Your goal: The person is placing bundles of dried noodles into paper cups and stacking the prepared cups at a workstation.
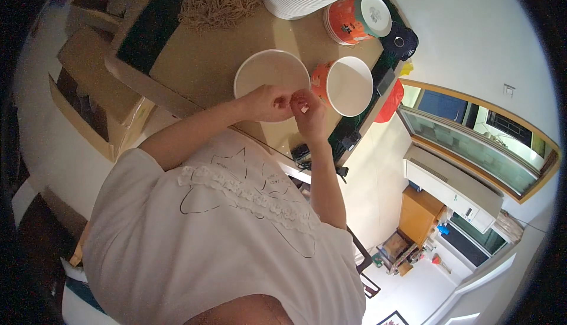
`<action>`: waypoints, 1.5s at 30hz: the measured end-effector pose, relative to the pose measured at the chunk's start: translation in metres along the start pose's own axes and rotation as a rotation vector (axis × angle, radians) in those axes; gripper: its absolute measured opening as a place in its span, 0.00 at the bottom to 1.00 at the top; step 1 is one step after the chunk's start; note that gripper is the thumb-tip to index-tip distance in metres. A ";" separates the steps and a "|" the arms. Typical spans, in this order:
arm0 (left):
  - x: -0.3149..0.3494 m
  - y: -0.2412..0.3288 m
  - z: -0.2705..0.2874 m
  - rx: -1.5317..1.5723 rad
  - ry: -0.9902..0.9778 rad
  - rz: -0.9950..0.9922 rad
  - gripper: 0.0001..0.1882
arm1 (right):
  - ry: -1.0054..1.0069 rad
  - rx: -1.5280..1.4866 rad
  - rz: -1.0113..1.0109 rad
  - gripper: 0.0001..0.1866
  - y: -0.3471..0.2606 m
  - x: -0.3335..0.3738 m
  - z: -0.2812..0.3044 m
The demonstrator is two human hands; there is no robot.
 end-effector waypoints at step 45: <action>-0.006 -0.018 -0.006 0.706 -0.230 0.124 0.04 | 0.281 -0.313 -0.048 0.12 0.005 0.040 -0.025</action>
Point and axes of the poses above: each hand's wrist, its own x-axis away from the middle knuckle, its own z-axis out of the back of the hand, y = z × x, the point moved 4 cm from there along -x, towards the middle knuckle, and after that the axes turned 14 degrees about -y, right-handed, at the moved point
